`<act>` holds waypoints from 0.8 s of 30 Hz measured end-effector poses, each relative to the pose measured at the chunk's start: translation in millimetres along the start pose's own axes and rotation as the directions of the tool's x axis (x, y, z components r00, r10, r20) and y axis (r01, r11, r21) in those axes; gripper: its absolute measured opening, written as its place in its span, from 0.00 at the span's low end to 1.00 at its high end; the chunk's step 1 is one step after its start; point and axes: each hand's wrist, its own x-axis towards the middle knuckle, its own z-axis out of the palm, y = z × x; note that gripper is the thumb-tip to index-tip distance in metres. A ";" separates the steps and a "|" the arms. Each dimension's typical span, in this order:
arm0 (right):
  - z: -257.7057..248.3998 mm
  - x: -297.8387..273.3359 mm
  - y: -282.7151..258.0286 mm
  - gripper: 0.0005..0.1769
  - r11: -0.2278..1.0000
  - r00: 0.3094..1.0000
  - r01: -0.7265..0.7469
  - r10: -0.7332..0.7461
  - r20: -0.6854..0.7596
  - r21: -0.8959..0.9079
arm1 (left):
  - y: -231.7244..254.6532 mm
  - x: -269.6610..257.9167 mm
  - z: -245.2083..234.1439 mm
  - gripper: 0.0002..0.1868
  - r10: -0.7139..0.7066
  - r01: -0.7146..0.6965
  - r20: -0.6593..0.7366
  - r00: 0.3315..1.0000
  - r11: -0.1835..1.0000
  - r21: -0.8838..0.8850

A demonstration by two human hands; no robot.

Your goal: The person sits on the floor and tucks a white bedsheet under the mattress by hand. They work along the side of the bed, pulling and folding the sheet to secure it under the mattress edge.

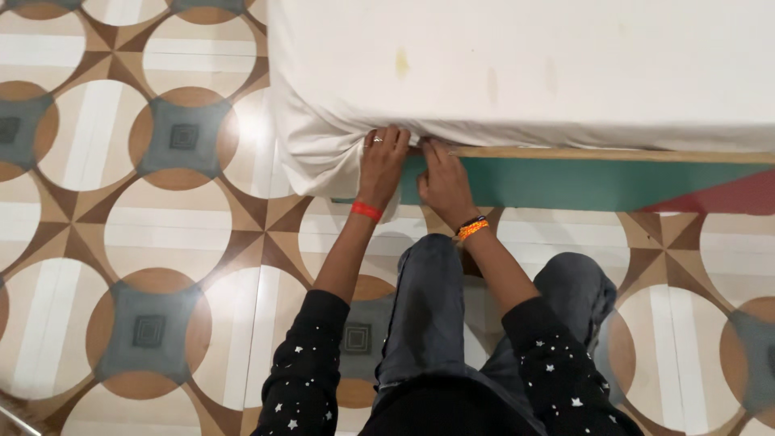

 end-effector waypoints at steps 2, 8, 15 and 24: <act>2.2 1.2 5.2 0.30 0.990 0.992 0.096 -0.103 -0.067 -0.102 | -8.9 4.6 5.9 0.12 -0.004 0.003 -0.020 1.000 0.998 -0.063; 10.9 13.3 9.9 0.29 0.999 0.999 -0.011 0.013 0.048 -0.041 | 4.5 -8.8 5.7 0.18 -0.040 0.037 -0.044 0.998 0.997 -0.063; 0.9 15.1 10.3 0.28 0.991 0.994 0.093 -0.086 0.074 -0.095 | 9.5 -3.5 4.1 0.20 0.058 -0.084 0.144 0.988 0.980 0.181; 14.6 35.3 31.9 0.10 0.997 0.992 0.015 -0.005 0.124 -0.075 | 10.6 -4.4 45.9 0.16 0.061 -0.109 0.190 0.980 0.962 0.249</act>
